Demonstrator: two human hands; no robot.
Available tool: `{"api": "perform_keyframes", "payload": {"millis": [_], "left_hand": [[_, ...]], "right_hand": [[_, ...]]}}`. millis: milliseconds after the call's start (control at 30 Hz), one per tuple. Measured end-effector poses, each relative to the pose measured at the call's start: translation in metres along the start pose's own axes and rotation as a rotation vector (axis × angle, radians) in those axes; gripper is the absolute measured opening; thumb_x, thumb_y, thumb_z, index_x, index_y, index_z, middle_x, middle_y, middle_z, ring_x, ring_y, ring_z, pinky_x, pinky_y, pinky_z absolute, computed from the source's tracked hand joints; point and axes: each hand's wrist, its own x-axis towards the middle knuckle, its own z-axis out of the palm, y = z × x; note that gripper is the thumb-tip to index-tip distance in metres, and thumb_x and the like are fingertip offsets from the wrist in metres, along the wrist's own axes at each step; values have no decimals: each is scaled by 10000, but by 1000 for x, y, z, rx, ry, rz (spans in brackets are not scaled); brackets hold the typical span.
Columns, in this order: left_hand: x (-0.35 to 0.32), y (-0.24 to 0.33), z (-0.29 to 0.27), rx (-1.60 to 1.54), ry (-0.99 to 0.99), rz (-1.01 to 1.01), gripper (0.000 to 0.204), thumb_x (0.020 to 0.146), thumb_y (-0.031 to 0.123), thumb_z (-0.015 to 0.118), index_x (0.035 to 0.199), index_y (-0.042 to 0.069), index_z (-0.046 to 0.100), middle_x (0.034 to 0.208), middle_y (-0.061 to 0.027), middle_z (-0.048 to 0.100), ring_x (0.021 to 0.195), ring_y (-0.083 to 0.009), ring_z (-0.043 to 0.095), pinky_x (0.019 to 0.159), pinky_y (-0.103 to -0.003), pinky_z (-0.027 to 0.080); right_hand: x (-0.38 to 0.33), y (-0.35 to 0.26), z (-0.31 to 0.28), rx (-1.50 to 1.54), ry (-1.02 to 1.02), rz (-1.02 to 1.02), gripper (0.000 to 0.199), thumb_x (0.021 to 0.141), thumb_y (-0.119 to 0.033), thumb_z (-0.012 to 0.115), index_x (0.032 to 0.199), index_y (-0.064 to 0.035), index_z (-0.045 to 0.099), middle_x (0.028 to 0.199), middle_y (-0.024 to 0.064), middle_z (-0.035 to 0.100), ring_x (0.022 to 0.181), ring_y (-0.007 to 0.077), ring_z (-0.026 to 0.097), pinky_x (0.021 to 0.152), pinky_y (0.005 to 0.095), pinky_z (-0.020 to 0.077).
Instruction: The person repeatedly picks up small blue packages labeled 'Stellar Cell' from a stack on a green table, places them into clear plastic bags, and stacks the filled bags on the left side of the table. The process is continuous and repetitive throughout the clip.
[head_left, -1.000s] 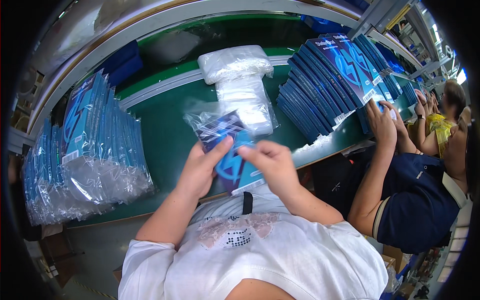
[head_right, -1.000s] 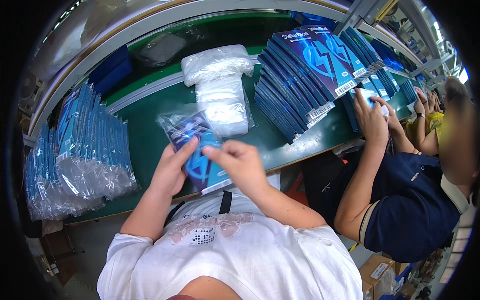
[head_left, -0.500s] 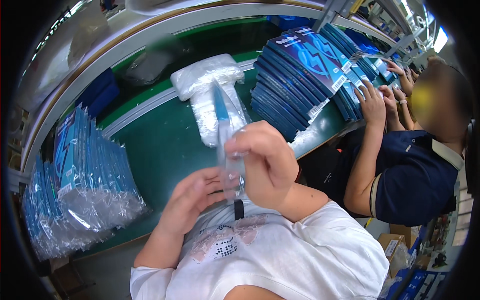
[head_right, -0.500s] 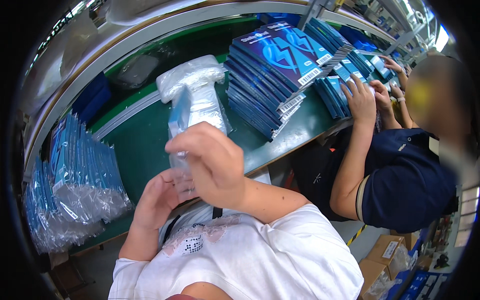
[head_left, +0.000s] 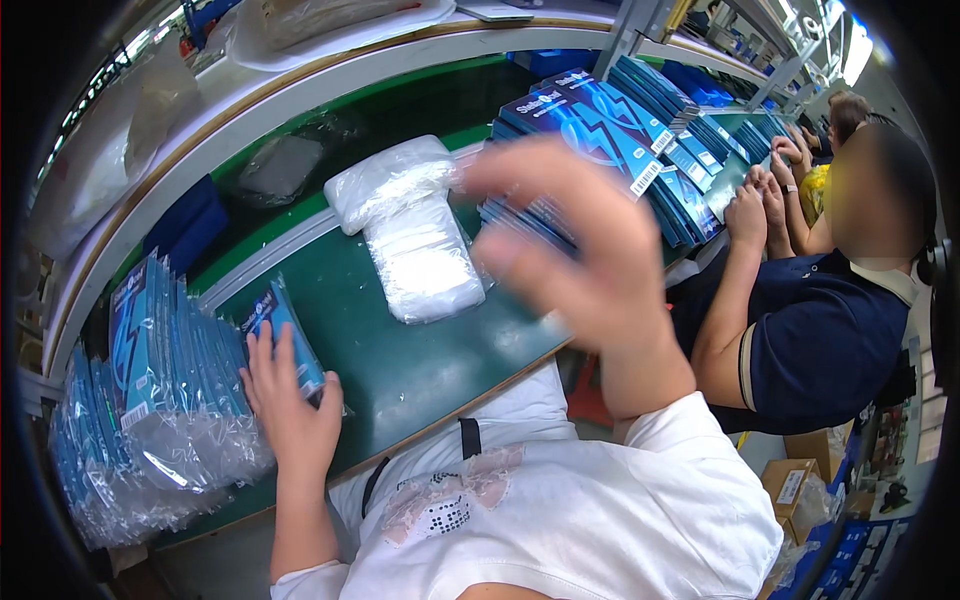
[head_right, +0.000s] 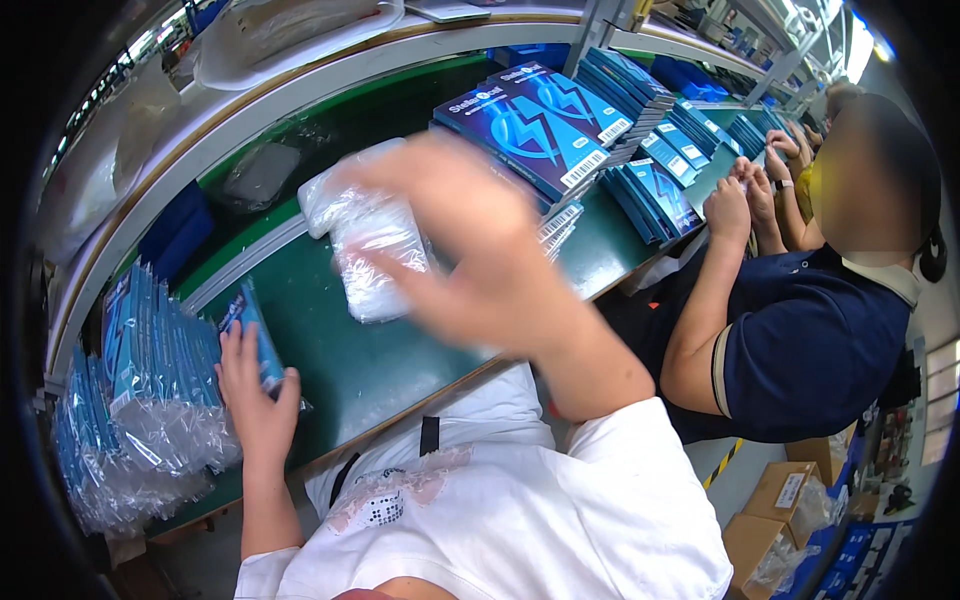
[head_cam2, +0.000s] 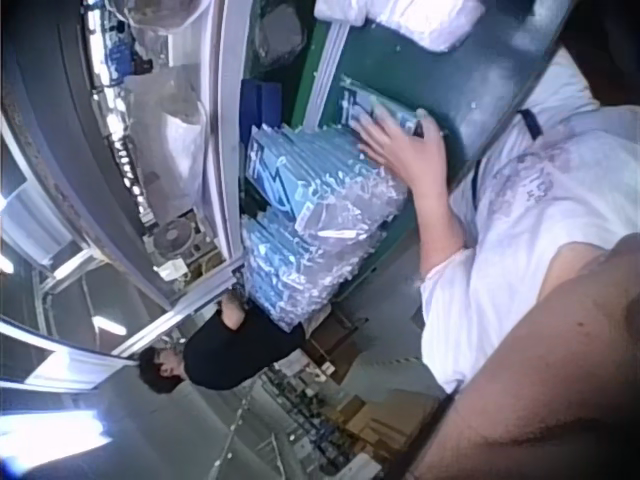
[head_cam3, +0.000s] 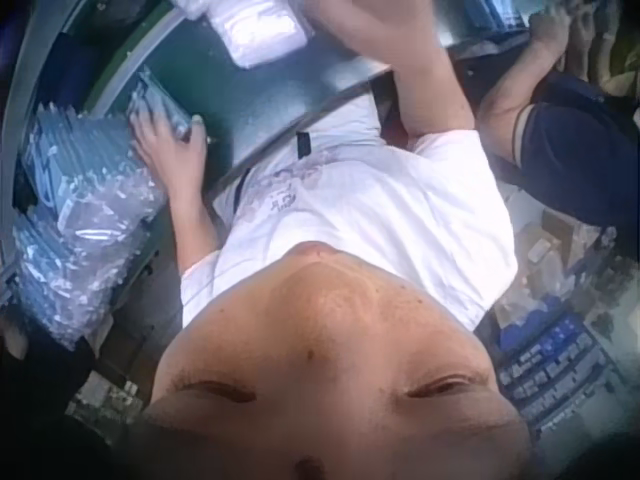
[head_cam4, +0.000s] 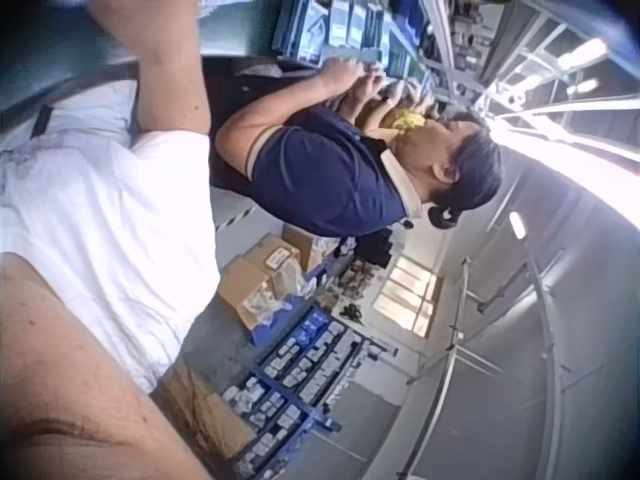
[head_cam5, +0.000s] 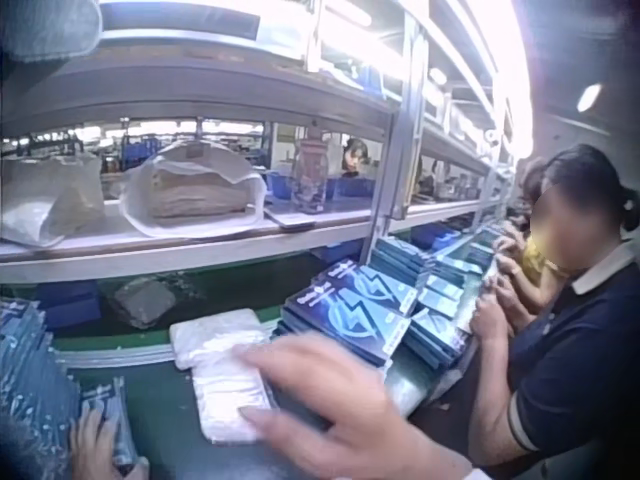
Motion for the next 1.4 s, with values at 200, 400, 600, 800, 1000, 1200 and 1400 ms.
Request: {"api": "perform_keyframes", "payload": {"millis": [200,400,600,800,1000,1200,1400], "left_hand": [[2,13,26,147,-122,59,594,807,251,659,1314,18,453,1447,-208,312,1395,-375,181,1115,-548,128],[53,32,76,-38,-79,433,318,824,60,567,1140,35,598,1298,-125,504,1272,-312,400,1052,-482,295],[82,37,84,-25,-293,556,281,750,2,579,1015,51,658,1053,-85,603,1004,-278,560,908,-416,405],[71,30,94,-101,-59,551,256,736,-18,566,966,46,660,912,-90,589,937,-270,560,821,-392,436],[78,26,90,-80,-96,502,198,775,2,594,961,24,659,894,-118,588,880,-297,579,761,-363,471],[79,34,81,-501,-83,288,141,779,45,615,895,24,694,843,-113,580,813,-283,584,737,-349,467],[88,23,81,-531,-63,256,248,647,-72,666,860,44,720,807,-103,593,763,-231,605,695,-299,486]], "right_hand": [[-12,58,-45,-821,-147,252,627,764,-370,702,1249,-5,545,1238,243,532,1170,383,490,989,414,391],[-10,40,-47,-747,-320,387,562,763,-309,693,1269,-99,567,1252,249,519,1171,394,483,979,412,401],[-2,-11,-54,-462,-283,332,593,611,-176,762,1164,-50,588,1058,140,560,970,281,546,857,320,443],[-41,-20,-2,691,8,764,1054,605,-565,724,1341,92,353,1071,216,540,753,171,562,581,222,427],[-106,16,48,1473,-21,1246,568,967,-429,411,1230,72,461,849,110,578,608,110,524,463,219,424],[-110,36,69,1569,-114,1197,624,835,-68,639,1342,108,322,1131,164,584,959,155,636,831,265,526],[-91,61,84,1520,-170,1239,643,818,-76,657,1354,93,344,1156,156,584,924,150,640,793,251,530]]}}
